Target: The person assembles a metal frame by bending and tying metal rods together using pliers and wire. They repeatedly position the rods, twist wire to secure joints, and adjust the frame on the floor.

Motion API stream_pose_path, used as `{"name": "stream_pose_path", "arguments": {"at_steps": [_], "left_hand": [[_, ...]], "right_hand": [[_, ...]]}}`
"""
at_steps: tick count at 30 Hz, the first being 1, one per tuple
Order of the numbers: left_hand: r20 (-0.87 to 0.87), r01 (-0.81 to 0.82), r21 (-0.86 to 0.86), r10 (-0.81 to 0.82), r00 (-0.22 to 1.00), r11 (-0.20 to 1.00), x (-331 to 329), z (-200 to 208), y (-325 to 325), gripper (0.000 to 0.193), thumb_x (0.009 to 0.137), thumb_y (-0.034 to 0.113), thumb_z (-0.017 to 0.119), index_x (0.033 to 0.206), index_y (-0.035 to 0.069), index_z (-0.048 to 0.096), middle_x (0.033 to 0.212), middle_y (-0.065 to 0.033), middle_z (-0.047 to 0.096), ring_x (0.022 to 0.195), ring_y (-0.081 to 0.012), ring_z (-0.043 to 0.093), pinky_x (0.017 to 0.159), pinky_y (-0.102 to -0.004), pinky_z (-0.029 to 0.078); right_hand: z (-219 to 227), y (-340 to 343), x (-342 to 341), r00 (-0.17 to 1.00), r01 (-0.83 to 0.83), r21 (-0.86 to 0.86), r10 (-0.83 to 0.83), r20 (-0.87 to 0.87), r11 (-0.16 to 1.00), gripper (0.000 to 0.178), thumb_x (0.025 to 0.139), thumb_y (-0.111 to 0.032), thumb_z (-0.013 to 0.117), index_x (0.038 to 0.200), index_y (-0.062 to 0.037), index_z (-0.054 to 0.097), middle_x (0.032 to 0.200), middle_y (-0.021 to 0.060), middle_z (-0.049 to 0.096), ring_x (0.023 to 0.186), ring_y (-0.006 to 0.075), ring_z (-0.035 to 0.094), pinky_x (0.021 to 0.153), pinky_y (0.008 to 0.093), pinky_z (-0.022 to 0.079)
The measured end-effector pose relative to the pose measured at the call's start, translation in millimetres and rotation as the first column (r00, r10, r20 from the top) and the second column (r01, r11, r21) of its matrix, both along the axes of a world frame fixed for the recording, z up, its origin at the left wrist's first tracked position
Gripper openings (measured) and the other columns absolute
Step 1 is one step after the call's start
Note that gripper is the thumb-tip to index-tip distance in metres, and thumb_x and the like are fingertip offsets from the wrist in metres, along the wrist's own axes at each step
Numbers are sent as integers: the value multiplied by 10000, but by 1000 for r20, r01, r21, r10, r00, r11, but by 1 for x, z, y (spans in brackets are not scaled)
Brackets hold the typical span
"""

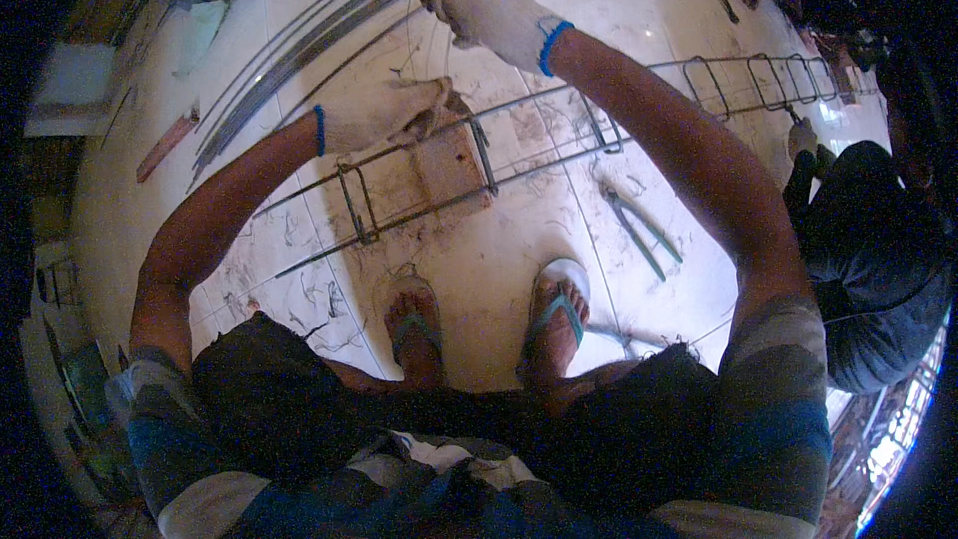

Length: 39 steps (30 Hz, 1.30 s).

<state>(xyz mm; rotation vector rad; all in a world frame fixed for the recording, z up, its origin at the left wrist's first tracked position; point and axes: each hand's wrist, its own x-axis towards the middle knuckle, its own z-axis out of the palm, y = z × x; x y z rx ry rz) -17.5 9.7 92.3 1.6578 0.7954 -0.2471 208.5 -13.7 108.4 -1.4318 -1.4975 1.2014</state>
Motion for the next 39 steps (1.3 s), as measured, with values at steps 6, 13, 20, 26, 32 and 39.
{"name": "stream_pose_path", "arguments": {"at_steps": [6,13,20,26,32,39], "left_hand": [[242,-202,-270,269,932,941,-1,5,10,617,1091,592,495,1449,93,561,1181,-36,633,722,-97,493,669,-283,465],[375,-178,-498,396,838,849,0,15,17,644,1086,633,438,1351,69,601,738,77,406,563,-26,280,464,-218,215],[226,-222,-154,254,941,963,-6,8,23,459,1126,453,486,1260,69,698,703,93,424,542,-33,307,440,-235,237],[21,-208,105,207,978,973,-14,5,19,360,1093,378,544,917,97,685,678,56,465,525,-53,356,446,-255,276],[3,-103,12,103,995,995,-11,11,22,279,1102,344,551,1031,96,657,753,56,465,588,-51,371,487,-244,297],[73,-60,-380,95,993,923,-38,0,34,341,1102,316,565,1317,63,642,789,61,447,604,-54,366,518,-243,313]], "right_hand": [[-19,12,16,915,17,211,70,-398,977,192,1103,-273,559,1005,-113,596,830,-12,525,707,131,509,646,293,465],[-22,15,20,297,0,-179,-171,-940,984,283,1111,-381,559,994,-123,584,796,-40,500,679,107,464,657,282,452],[-35,4,31,887,213,-143,-252,-386,967,308,1076,-342,526,1217,-83,616,925,35,623,769,161,563,752,338,520],[10,-35,7,708,-443,582,-132,693,682,482,1003,-282,691,1445,-112,599,1201,89,724,997,220,711,913,384,597],[-26,-45,-14,637,-457,245,122,761,855,637,958,-225,726,1550,-180,498,1147,107,752,992,282,756,903,392,624],[-7,-53,-19,358,-516,20,194,913,856,540,967,-316,695,1479,-212,559,1073,80,752,934,286,743,807,436,598]]}}
